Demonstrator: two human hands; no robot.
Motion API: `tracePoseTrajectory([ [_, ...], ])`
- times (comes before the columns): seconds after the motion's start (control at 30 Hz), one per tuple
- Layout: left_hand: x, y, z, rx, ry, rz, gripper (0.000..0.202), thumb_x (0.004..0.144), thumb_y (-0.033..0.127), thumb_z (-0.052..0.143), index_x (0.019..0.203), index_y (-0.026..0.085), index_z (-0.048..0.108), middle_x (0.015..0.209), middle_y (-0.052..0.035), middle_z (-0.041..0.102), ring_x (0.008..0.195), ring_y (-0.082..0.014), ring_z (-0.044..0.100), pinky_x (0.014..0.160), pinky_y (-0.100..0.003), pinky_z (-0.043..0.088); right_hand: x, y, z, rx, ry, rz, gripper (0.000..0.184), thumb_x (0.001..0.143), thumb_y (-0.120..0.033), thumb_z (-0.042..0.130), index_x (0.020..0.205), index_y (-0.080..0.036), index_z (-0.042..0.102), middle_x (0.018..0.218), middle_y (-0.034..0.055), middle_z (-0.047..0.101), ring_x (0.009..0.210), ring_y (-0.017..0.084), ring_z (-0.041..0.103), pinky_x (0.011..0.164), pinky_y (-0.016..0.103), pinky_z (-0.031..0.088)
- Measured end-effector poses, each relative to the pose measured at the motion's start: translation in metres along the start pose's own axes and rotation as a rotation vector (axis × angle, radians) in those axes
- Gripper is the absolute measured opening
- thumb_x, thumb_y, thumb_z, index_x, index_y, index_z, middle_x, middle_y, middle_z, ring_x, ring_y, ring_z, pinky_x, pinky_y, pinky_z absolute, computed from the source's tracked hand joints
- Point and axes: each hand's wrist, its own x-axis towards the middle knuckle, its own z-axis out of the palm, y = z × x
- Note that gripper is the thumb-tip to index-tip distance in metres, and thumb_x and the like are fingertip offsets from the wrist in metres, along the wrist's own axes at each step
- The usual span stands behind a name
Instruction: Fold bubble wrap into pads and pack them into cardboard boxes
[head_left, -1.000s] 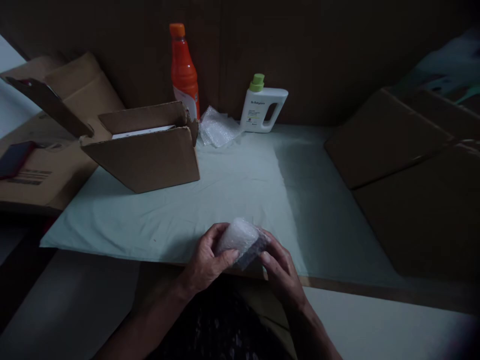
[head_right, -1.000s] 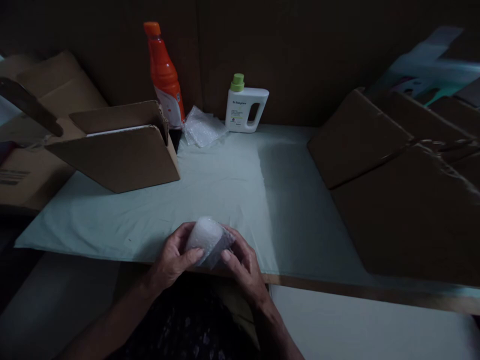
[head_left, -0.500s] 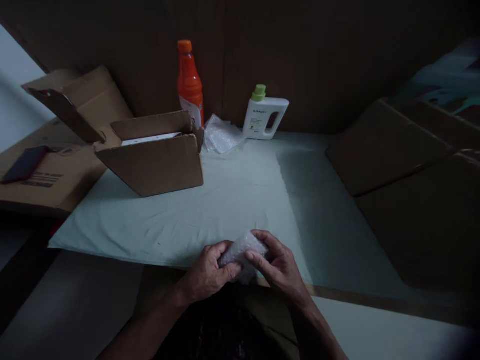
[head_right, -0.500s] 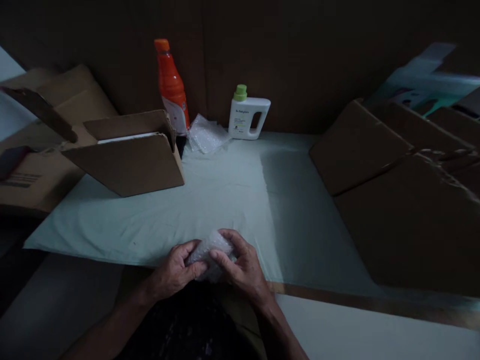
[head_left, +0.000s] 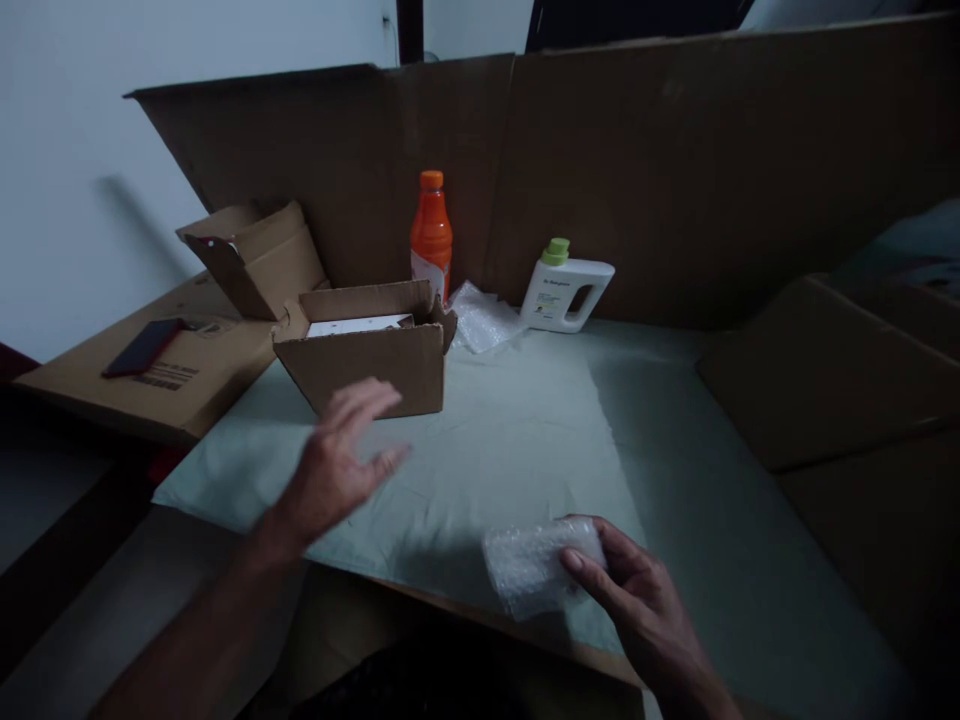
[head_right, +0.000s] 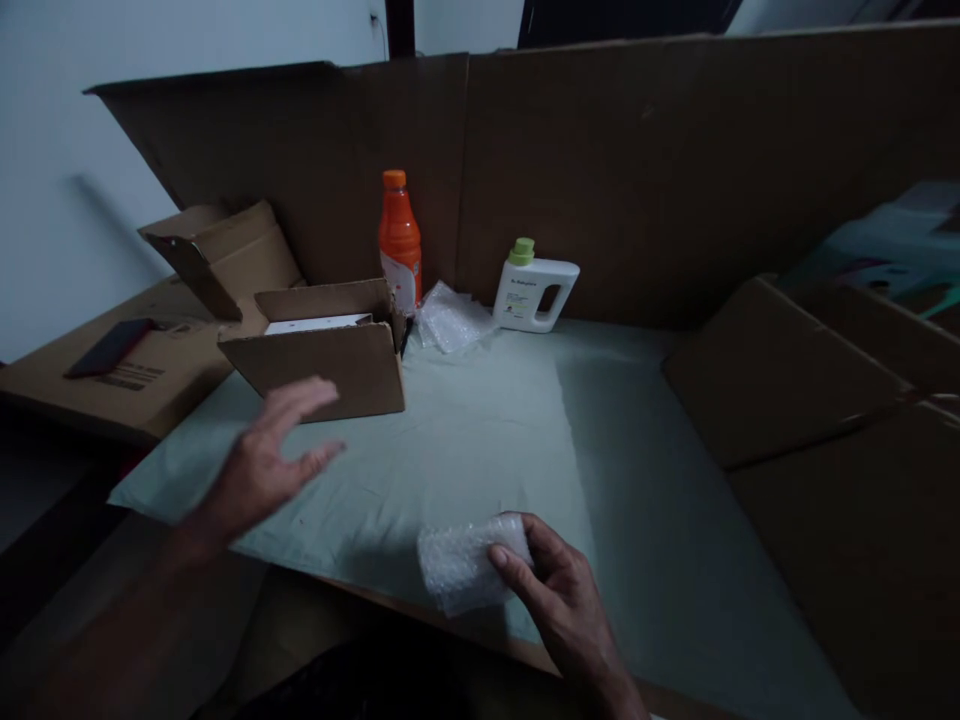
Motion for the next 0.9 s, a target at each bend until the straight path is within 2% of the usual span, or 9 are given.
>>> tracePoseTrajectory([
  [0.1, 0.043, -0.040, -0.031, 0.389, 0.119, 0.061, 0.043, 0.087, 0.033, 0.063, 0.126, 0.015, 0.061, 0.138, -0.0177, 0.060, 0.140, -0.0361, 0.044, 0.116, -0.057, 0.033, -0.004, 0.008, -0.004, -0.005, 0.018, 0.010, 0.039, 0.081, -0.057, 0.069, 0.082, -0.019, 0.065, 0.072, 0.0013, 0.058, 0.067, 0.016, 0.054, 0.060, 0.026, 0.045],
  [0.2, 0.070, -0.065, -0.044, 0.553, 0.000, -0.001, 0.030, 0.082, 0.028, 0.063, 0.108, 0.014, 0.068, 0.109, -0.0164, 0.072, 0.114, -0.0359, 0.063, 0.104, -0.054, 0.044, -0.010, 0.011, -0.006, -0.049, 0.030, 0.012, 0.043, 0.080, -0.061, 0.068, 0.078, -0.018, 0.064, 0.069, 0.0010, 0.057, 0.064, 0.016, 0.053, 0.056, 0.026, 0.045],
  [0.27, 0.078, -0.067, -0.044, 0.558, -0.065, -0.015, 0.017, 0.083, 0.030, 0.062, 0.092, 0.017, 0.070, 0.089, -0.0111, 0.074, 0.094, -0.0308, 0.067, 0.091, -0.046, 0.050, -0.014, 0.007, -0.009, -0.112, 0.027, 0.006, 0.043, 0.080, -0.061, 0.068, 0.075, -0.019, 0.064, 0.066, 0.0007, 0.057, 0.062, 0.015, 0.053, 0.054, 0.025, 0.045],
  [0.37, 0.075, -0.045, -0.035, 0.496, -0.093, 0.056, 0.017, 0.087, 0.032, 0.060, 0.077, 0.020, 0.067, 0.079, -0.0064, 0.072, 0.086, -0.0256, 0.067, 0.080, -0.036, 0.050, -0.020, -0.009, -0.021, -0.210, 0.041, -0.024, 0.040, 0.080, -0.059, 0.069, 0.073, -0.019, 0.066, 0.064, 0.0007, 0.059, 0.059, 0.015, 0.054, 0.053, 0.025, 0.046],
  [0.47, 0.060, -0.004, -0.022, 0.489, -0.111, 0.134, 0.018, 0.089, 0.026, 0.059, 0.073, 0.019, 0.065, 0.076, -0.0054, 0.071, 0.080, -0.0228, 0.066, 0.075, -0.033, 0.048, -0.023, -0.034, -0.040, -0.269, 0.110, -0.051, 0.038, 0.077, -0.057, 0.072, 0.072, -0.020, 0.068, 0.064, 0.0016, 0.062, 0.057, 0.016, 0.058, 0.051, 0.025, 0.049],
  [0.63, 0.026, 0.064, 0.000, 0.459, -0.139, 0.249, 0.018, 0.093, 0.017, 0.054, 0.077, 0.019, 0.064, 0.073, -0.0041, 0.069, 0.073, -0.0218, 0.065, 0.071, -0.034, 0.047, -0.030, -0.088, -0.070, -0.254, 0.463, -0.221, 0.034, 0.068, -0.058, 0.080, 0.081, -0.027, 0.072, 0.067, 0.0025, 0.068, 0.058, 0.020, 0.062, 0.049, 0.027, 0.052],
  [0.73, 0.009, 0.091, 0.003, 0.394, -0.189, 0.316, 0.020, 0.093, 0.010, 0.050, 0.081, 0.018, 0.064, 0.073, -0.0036, 0.069, 0.071, -0.0219, 0.064, 0.072, -0.036, 0.048, -0.030, -0.130, -0.068, -0.318, 0.635, -0.341, 0.027, 0.073, -0.056, 0.078, 0.082, -0.031, 0.072, 0.067, 0.0028, 0.068, 0.059, 0.020, 0.062, 0.047, 0.028, 0.052],
  [0.8, 0.005, 0.099, -0.002, 0.335, -0.183, 0.353, 0.017, 0.093, 0.013, 0.051, 0.086, 0.018, 0.066, 0.075, -0.0047, 0.070, 0.071, -0.0225, 0.064, 0.072, -0.037, 0.050, -0.020, -0.156, -0.058, -0.347, 0.612, -0.415, 0.024, 0.076, -0.053, 0.078, 0.084, -0.032, 0.071, 0.069, 0.0027, 0.067, 0.059, 0.019, 0.061, 0.048, 0.028, 0.051],
  [0.9, 0.005, 0.094, -0.013, 0.247, -0.087, 0.389, 0.014, 0.094, 0.023, 0.055, 0.091, 0.017, 0.067, 0.079, -0.0065, 0.071, 0.071, -0.0236, 0.064, 0.075, -0.041, 0.051, 0.018, -0.179, -0.040, -0.248, 0.366, -0.475, 0.027, 0.075, -0.049, 0.079, 0.084, -0.026, 0.069, 0.071, 0.0016, 0.064, 0.060, 0.016, 0.059, 0.052, 0.026, 0.050],
])
